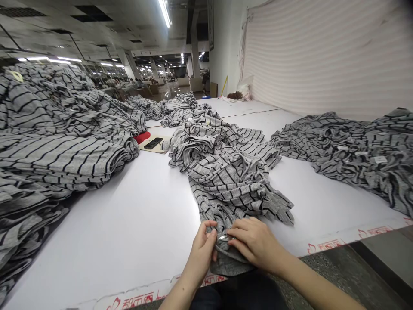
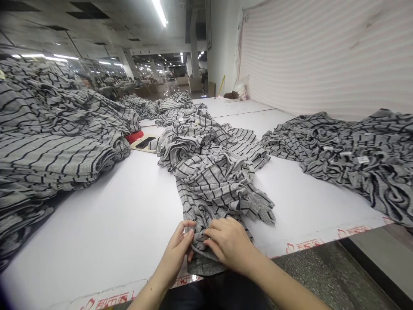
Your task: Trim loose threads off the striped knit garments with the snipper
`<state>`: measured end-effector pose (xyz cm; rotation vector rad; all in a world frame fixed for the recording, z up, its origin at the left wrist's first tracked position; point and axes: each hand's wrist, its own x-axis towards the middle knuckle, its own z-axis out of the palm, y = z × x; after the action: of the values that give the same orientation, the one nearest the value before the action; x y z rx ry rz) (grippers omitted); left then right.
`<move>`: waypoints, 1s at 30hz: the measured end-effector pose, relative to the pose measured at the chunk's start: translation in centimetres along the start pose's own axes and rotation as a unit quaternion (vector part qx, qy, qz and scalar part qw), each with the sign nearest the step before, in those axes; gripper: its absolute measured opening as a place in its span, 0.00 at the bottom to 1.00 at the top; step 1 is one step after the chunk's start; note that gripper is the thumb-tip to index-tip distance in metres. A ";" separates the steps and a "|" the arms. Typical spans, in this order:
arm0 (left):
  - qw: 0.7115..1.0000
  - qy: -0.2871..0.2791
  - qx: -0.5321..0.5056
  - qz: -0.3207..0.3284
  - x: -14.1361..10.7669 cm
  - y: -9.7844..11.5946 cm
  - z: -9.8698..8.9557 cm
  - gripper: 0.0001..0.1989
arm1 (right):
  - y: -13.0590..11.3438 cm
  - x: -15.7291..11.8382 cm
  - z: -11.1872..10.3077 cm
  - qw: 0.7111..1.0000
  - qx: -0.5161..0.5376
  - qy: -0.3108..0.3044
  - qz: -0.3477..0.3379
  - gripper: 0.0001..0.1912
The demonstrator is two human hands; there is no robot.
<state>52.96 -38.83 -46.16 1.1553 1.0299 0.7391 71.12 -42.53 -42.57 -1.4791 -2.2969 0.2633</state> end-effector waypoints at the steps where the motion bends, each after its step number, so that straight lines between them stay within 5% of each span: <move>1: 1.000 -0.002 -0.004 -0.004 0.1 0.1 0.0 0.21 | 0.1 0.1 0.1 1.000 0.008 0.003 0.005 0.07; 5: 0.999 -0.027 -0.018 -0.014 0.2 0.6 -0.2 0.19 | 1.0 -0.2 0.2 0.994 0.088 0.030 0.055 0.08; 8: 0.996 -0.039 0.084 0.018 -0.2 1.1 -0.8 0.18 | 2.7 -1.2 0.0 0.970 0.188 0.066 0.142 0.10; 11: 0.970 -0.011 0.237 0.053 -0.5 1.3 -1.4 0.29 | 4.2 -2.5 0.1 0.939 0.228 0.104 0.236 0.14; 14: 0.961 0.005 0.273 0.036 0.2 1.3 -2.0 0.40 | 4.4 -2.9 1.0 0.938 0.217 0.080 0.258 0.18; 17: 0.961 -0.016 0.278 0.002 1.7 1.5 -2.3 0.44 | 4.1 -2.3 1.8 0.946 0.214 0.055 0.237 0.07; 19: 0.952 -0.025 0.305 0.000 2.7 1.8 -2.2 0.40 | 4.2 -1.9 1.8 0.943 0.229 0.062 0.232 0.10; 22: 0.940 -0.013 0.339 0.042 3.8 2.4 -1.7 0.18 | 4.8 -2.1 0.9 0.933 0.252 0.089 0.240 0.14; 24: 0.950 -0.019 0.306 0.064 4.2 2.9 -1.2 0.09 | 5.3 -2.9 0.1 0.927 0.264 0.100 0.248 0.13; 27: 0.996 -0.025 0.076 0.048 4.7 4.1 -0.7 0.10 | 5.5 -4.7 -0.7 0.916 0.279 0.119 0.261 0.14; 30: 0.993 0.007 -0.100 0.056 5.8 5.5 -0.2 0.14 | 4.9 -6.5 -0.8 0.899 0.280 0.170 0.291 0.17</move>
<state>55.12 -32.14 -42.44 1.0414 0.8872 0.9187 77.88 -46.34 -45.07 -1.6769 -1.3041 0.7010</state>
